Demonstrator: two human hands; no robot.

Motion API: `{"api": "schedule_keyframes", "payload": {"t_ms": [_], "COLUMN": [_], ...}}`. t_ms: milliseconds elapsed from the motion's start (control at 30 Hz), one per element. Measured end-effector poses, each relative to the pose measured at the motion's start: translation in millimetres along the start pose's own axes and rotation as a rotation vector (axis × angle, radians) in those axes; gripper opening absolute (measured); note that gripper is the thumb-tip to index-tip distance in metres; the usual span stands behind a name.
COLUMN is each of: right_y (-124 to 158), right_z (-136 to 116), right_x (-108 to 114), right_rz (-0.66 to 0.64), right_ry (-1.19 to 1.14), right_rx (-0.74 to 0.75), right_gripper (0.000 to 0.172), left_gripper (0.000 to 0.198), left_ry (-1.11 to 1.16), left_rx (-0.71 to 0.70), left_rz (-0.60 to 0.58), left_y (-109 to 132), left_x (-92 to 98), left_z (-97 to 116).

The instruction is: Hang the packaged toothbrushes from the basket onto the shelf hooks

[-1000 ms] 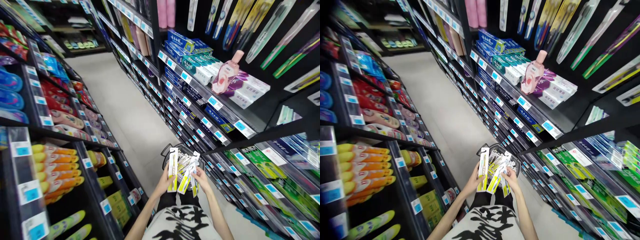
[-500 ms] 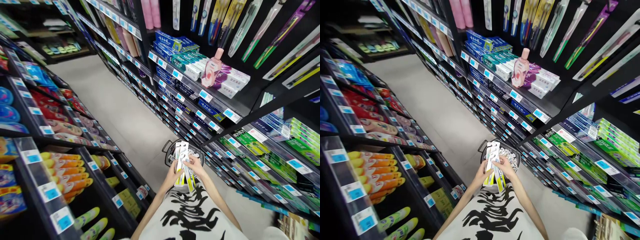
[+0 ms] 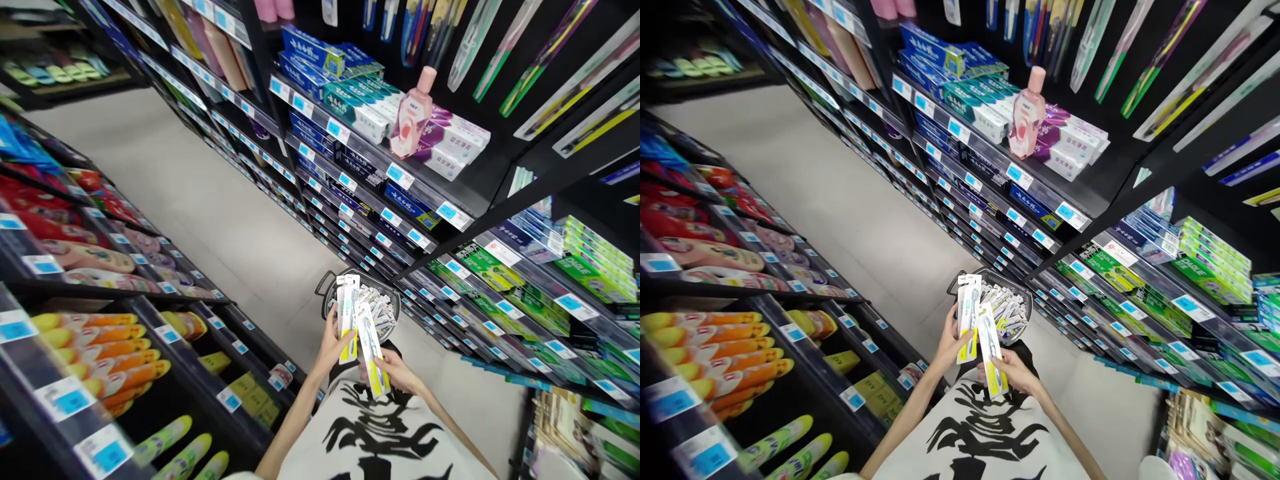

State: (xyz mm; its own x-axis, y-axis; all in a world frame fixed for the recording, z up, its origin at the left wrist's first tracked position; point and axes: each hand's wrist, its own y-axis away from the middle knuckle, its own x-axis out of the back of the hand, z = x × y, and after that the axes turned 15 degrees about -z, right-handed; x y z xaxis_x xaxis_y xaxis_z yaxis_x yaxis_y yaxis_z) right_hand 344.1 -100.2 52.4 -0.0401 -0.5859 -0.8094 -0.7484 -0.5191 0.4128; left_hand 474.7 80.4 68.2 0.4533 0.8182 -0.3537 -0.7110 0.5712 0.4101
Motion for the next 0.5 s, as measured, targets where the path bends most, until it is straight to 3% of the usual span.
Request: {"api": "schedule_keyframes", "payload": {"t_ms": [133, 267, 367, 500], "right_y": [18, 25, 39, 75], "right_z": [2, -26, -51, -75], "right_x": [-5, -4, 3, 23], "right_rz": [0.052, 0.225, 0.261, 0.24], "right_ry": [-0.075, -0.125, -0.147, -0.098], "right_rx": [0.124, 0.305, 0.395, 0.486], "right_gripper": [0.055, 0.054, 0.052, 0.056], "left_gripper": [0.11, 0.084, 0.067, 0.064], "left_ry": [0.003, -0.053, -0.096, -0.111], "left_rx": [0.027, 0.054, 0.065, 0.024], "left_rz": [-0.032, -0.035, -0.014, 0.0], "left_y": [0, -1, -4, -6], "left_x": [-2.9, -22.6, -52.9, -112.9], "left_z": [-9, -14, -14, -17]}}
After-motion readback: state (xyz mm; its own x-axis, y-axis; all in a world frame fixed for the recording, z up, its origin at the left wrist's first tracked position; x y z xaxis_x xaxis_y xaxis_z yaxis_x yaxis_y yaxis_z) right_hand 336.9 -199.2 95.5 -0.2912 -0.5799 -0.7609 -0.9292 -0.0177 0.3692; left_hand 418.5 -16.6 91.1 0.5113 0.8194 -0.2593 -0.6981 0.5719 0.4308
